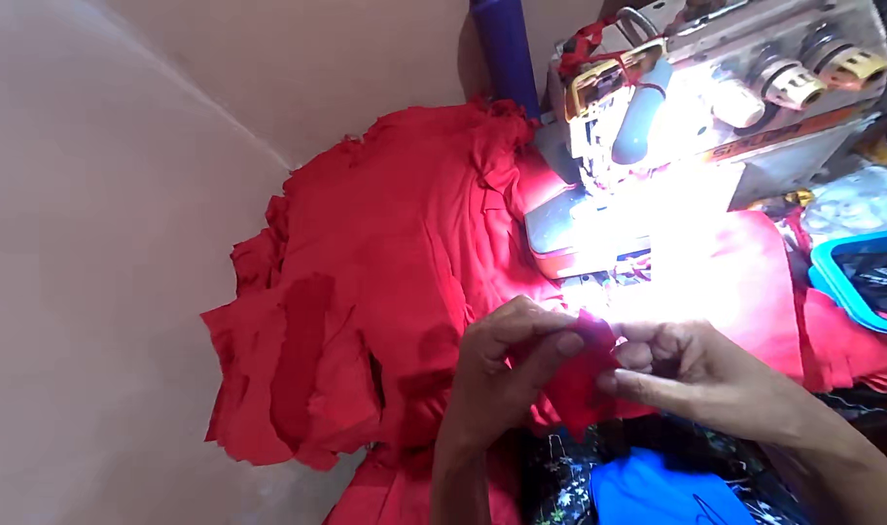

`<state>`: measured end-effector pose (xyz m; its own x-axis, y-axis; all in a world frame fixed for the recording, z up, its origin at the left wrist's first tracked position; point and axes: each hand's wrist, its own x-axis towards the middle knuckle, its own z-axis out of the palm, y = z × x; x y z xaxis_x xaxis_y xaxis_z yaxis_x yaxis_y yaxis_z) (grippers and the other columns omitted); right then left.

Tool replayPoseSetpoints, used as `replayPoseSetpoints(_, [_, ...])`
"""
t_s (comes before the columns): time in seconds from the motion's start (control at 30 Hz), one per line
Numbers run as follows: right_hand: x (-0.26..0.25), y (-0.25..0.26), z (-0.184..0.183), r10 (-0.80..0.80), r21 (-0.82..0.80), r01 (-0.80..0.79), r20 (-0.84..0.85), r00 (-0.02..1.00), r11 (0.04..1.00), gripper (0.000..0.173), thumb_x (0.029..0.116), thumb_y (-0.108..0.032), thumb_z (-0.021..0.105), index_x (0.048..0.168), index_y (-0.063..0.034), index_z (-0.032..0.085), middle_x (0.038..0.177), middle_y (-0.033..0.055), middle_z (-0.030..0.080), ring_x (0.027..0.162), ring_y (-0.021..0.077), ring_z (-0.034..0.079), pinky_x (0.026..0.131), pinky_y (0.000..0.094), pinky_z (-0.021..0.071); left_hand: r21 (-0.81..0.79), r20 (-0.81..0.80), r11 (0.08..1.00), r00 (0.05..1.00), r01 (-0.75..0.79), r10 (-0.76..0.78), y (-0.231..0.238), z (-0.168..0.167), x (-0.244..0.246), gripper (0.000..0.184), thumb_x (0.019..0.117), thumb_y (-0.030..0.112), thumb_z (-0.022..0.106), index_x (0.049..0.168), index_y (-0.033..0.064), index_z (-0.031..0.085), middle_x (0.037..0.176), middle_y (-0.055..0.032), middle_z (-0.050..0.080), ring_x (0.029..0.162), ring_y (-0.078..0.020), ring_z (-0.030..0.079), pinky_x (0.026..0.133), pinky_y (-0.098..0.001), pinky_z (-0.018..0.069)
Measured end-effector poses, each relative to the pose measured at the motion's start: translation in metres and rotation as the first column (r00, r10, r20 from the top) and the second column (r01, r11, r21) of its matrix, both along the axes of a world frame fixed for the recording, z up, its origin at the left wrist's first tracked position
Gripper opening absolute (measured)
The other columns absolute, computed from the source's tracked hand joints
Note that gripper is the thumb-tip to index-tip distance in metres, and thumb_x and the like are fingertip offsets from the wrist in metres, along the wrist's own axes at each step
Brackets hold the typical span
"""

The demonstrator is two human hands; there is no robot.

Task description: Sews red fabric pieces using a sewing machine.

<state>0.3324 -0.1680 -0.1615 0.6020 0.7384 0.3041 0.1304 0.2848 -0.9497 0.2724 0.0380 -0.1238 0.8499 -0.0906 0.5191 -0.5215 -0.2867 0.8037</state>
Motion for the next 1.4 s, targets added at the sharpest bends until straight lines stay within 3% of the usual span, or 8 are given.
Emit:
replayPoseSetpoints(0.2, [-0.005, 0.001, -0.011, 0.026, 0.031, -0.022, -0.111, 0.994, 0.999, 0.014, 0.0944, -0.009, 0.067, 0.108, -0.012, 0.069, 0.085, -0.0155, 0.073, 0.076, -0.0071, 0.066, 0.067, 0.0106, 0.0547, -0.033, 0.009, 0.999, 0.999, -0.041, 0.041, 0.011, -0.001, 0.003, 0.011, 0.0976, 0.017, 0.067, 0.1, 0.0117, 0.076, 0.094, 0.0102, 0.069, 0.09, 0.0025, 0.064, 0.081, -0.0163, 0.0556])
replayPoseSetpoints(0.37, [-0.009, 0.009, -0.017, -0.25, 0.059, 0.246, 0.058, 0.967, 0.967, 0.008, 0.0885, -0.011, 0.072, 0.096, -0.0094, 0.069, 0.075, -0.016, 0.065, 0.067, -0.0106, 0.058, 0.062, 0.0077, 0.0497, -0.028, 0.033, 0.998, 0.997, -0.065, 0.065, 0.009, 0.002, 0.018, 0.009, 0.0954, 0.011, 0.068, 0.096, 0.0066, 0.076, 0.091, 0.0069, 0.068, 0.086, 0.0016, 0.064, 0.076, -0.0161, 0.0553])
replayPoseSetpoints(0.47, [-0.002, 0.013, -0.019, -0.485, 0.023, 0.492, 0.215, 0.848, 0.87, 0.012, 0.0868, -0.021, 0.073, 0.088, -0.0102, 0.069, 0.071, -0.0157, 0.062, 0.063, -0.013, 0.054, 0.058, 0.006, 0.0459, -0.01, 0.005, 0.996, 0.996, -0.09, 0.09, 0.005, 0.007, 0.037, 0.009, 0.0935, 0.006, 0.068, 0.096, 0.0042, 0.077, 0.089, 0.0053, 0.068, 0.083, 0.0006, 0.063, 0.073, -0.0163, 0.0545])
replayPoseSetpoints(0.73, [0.033, 0.027, -0.032, -0.7, -0.14, 0.715, 0.145, 0.699, 0.685, 0.015, 0.0878, -0.02, 0.075, 0.094, -0.006, 0.073, 0.079, -0.0069, 0.069, 0.068, -0.0071, 0.062, 0.065, 0.0115, 0.0524, 0.155, 0.013, 0.947, 0.959, -0.281, 0.282, -0.008, -0.006, 0.103, 0.01, 0.0871, 0.002, 0.076, 0.097, 0.0013, 0.074, 0.086, -0.0048, 0.071, 0.071, -0.0047, 0.062, 0.065, -0.0206, 0.0513])
replayPoseSetpoints(0.9, [0.042, 0.031, -0.049, -0.72, -0.208, 0.75, 0.211, 0.661, 0.627, 0.027, 0.0943, -0.025, 0.068, 0.1, 0.0011, 0.072, 0.08, 0.0033, 0.071, 0.069, 0.0043, 0.068, 0.067, 0.0236, 0.0588, 0.446, 0.172, 0.747, 0.867, -0.492, 0.468, -0.018, -0.033, 0.137, 0.022, 0.0889, 0.015, 0.075, 0.109, 0.0064, 0.071, 0.101, -0.0115, 0.07, 0.095, -0.028, 0.064, 0.082, -0.0507, 0.0476])
replayPoseSetpoints(1.07, [0.023, 0.023, -0.056, -0.744, -0.139, 0.801, 0.307, 0.594, 0.582, 0.026, 0.0923, -0.025, 0.066, 0.09, -0.0013, 0.076, 0.092, 0.0067, 0.073, 0.081, 0.0011, 0.065, 0.074, 0.0183, 0.0527, 0.474, 0.453, 0.565, 0.738, -0.675, 0.501, -0.049, -0.048, 0.111, 0.011, 0.0869, 0.017, 0.075, 0.083, 0.0068, 0.076, 0.088, -0.0096, 0.071, 0.087, -0.0266, 0.067, 0.078, -0.0439, 0.0491])
replayPoseSetpoints(1.23, [0.014, 0.017, -0.06, -0.791, -0.012, 0.817, 0.244, 0.562, 0.577, 0.023, 0.0933, -0.02, 0.068, 0.095, 0.0015, 0.075, 0.104, 0.0081, 0.074, 0.093, -0.0032, 0.067, 0.082, 0.0115, 0.0536, 0.507, 0.482, 0.453, 0.677, -0.733, 0.556, -0.075, -0.065, 0.09, 0.015, 0.0897, 0.016, 0.07, 0.097, 0.0114, 0.082, 0.1, -0.0089, 0.076, 0.098, -0.0262, 0.07, 0.095, -0.0426, 0.049])
replayPoseSetpoints(1.4, [0.038, 0.022, -0.053, -0.807, -0.004, 0.834, 0.247, 0.536, 0.552, 0.023, 0.0931, -0.018, 0.068, 0.101, 0.003, 0.071, 0.082, -0.0011, 0.071, 0.072, -0.0049, 0.065, 0.068, 0.0126, 0.0554, 0.478, 0.344, 0.544, 0.717, -0.69, 0.607, -0.074, -0.06, 0.104, 0.024, 0.0912, 0.014, 0.068, 0.112, 0.0062, 0.078, 0.117, -0.0106, 0.074, 0.114, -0.0281, 0.068, 0.102, -0.0435, 0.0486])
